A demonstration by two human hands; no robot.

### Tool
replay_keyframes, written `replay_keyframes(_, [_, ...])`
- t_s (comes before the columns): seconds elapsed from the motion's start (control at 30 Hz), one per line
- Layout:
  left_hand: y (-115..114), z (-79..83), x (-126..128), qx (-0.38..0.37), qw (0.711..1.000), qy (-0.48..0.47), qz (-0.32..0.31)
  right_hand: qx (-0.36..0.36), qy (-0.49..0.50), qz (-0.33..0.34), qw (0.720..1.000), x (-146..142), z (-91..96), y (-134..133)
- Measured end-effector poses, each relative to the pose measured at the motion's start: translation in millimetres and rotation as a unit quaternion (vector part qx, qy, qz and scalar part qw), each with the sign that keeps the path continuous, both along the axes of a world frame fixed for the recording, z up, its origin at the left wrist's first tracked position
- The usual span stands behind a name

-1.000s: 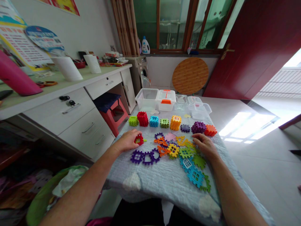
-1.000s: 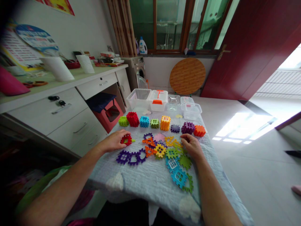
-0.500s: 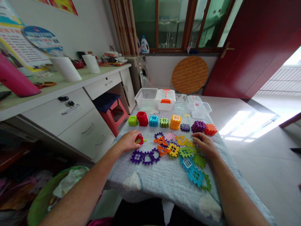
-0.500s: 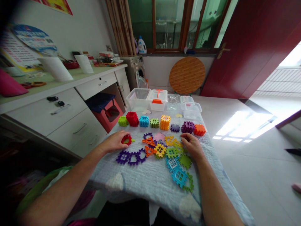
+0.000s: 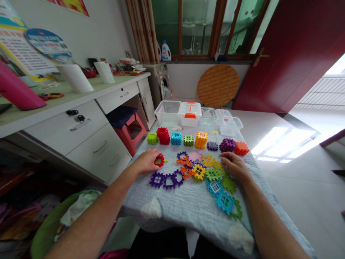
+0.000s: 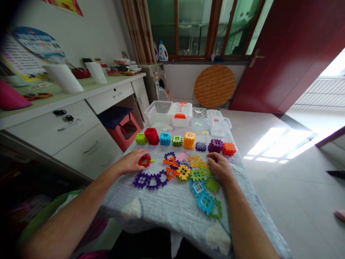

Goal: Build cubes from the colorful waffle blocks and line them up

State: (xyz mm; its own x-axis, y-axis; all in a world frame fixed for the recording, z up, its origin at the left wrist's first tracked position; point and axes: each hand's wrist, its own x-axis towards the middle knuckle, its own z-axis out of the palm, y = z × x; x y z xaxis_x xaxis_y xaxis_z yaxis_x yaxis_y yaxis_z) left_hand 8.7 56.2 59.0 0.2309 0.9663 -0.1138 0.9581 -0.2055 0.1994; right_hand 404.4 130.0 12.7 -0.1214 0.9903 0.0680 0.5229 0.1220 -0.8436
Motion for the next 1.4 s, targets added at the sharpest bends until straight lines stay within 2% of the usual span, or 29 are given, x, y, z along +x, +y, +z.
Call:
replay_keyframes(0.2, [1.3, 2.3, -1.5, 0.0, 1.0, 0.006, -0.026, -0.001, 0.002, 0.0, 1.0, -0.6, 0.4, -0.7])
replay_keyframes(0.37, [1.3, -1.5, -1.4, 0.019, 1.0, 0.003, -0.023, -0.001, 0.003, 0.001, 1.0, -0.7, 0.1, -0.1])
replay_keyframes(0.47, [-1.9, 2.1, -2.0, 0.044, 0.999, 0.002, -0.015, 0.004, -0.009, 0.001, 1.0, -0.3, 0.8, 0.4])
replay_keyframes(0.57, [-0.6, 19.1, -5.4, 0.07, 0.997, -0.012, -0.018, 0.003, -0.012, 0.006, 1.0, 0.5, 1.1, 0.7])
replay_keyframes(0.67, [14.8, 48.3, -11.9, 0.108, 0.993, -0.009, -0.033, 0.005, -0.019, 0.01, 1.0, 1.4, 0.4, 1.3])
replay_keyframes(0.77, [46.1, 78.4, -18.4, 0.143, 0.989, 0.02, -0.032, 0.007, -0.022, 0.014, 1.0, 2.0, -0.4, 1.9])
replay_keyframes(0.9, [94.8, 101.3, -22.0, 0.089, 0.995, 0.025, -0.039, 0.007, -0.027, 0.009, 1.0, 1.9, -0.7, 2.3])
replay_keyframes(1.07, [130.4, 101.7, -23.1, -0.026, 0.998, 0.027, -0.045, 0.007, -0.031, 0.012, 0.999, 3.0, -2.7, 3.1])
replay_keyframes(1.4, [147.6, 87.1, -28.3, -0.118, 0.992, -0.017, -0.042, 0.002, -0.025, 0.011, 1.0, 2.5, -3.2, 3.8])
